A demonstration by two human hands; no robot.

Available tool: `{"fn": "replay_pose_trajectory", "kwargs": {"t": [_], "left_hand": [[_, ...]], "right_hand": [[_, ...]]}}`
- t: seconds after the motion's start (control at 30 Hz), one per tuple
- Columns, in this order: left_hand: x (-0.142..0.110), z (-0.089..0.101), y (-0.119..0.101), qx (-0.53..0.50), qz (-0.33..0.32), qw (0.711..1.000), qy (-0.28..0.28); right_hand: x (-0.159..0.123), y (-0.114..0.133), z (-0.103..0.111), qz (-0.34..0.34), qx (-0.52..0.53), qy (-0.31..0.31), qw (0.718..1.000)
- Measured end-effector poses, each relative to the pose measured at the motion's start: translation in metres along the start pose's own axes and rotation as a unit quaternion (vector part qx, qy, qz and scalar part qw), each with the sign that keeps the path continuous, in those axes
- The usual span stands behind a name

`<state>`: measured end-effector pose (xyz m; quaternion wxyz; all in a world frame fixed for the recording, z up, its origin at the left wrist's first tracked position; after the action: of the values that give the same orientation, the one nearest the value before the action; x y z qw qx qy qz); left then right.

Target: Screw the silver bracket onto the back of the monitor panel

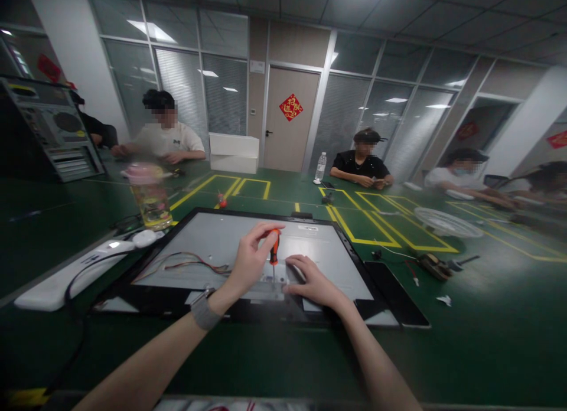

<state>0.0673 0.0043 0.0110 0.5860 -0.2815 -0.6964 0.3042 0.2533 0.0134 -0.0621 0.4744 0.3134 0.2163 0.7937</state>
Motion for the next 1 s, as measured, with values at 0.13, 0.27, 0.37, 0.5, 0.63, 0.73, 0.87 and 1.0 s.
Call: {"fn": "replay_pose_trajectory", "kwargs": {"t": [0.13,0.27,0.37,0.5,0.63,0.73,0.87,1.0], "left_hand": [[-0.0008,0.0005,-0.0017,0.025,-0.015,0.999,-0.018],[-0.0007,0.0001,-0.0018,-0.015,0.007,1.0,0.012],[-0.0004,0.0003,-0.0021,-0.005,0.006,1.0,0.006],[-0.0007,0.0011,-0.0026,0.023,-0.016,1.0,-0.009],[-0.0008,0.0006,-0.002,-0.01,-0.005,1.0,0.018],[-0.0003,0.0015,-0.0019,0.008,-0.016,1.0,-0.001],[0.0003,0.0016,-0.0008,0.003,-0.021,1.0,0.001],[0.0006,0.0006,-0.0017,-0.008,-0.012,1.0,0.015]], "right_hand": [[-0.0001,-0.0008,-0.0007,0.009,0.004,-0.007,1.0],[-0.0001,-0.0016,-0.0009,0.001,0.0,-0.004,1.0],[0.0004,-0.0016,-0.0008,0.006,0.002,-0.004,1.0],[0.0011,-0.0027,-0.0013,0.018,0.006,-0.009,1.0],[0.0012,-0.0045,-0.0021,0.017,0.005,-0.013,1.0],[0.0011,-0.0047,-0.0023,0.02,0.007,-0.014,1.0],[0.0005,-0.003,-0.0012,0.018,0.008,-0.012,1.0],[0.0001,-0.0012,-0.0002,0.013,0.009,-0.009,1.0]]}}
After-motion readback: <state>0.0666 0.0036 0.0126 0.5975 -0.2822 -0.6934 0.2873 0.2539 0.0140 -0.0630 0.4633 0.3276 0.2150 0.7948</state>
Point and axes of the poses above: each hand's wrist, its own x-axis towards the middle knuckle, its own z-axis out of the back of the hand, y = z × x, the point moved 2 cm from there along x, towards the middle knuckle, and after that the axes turned 11 degrees about -y, right-handed, at the moved point
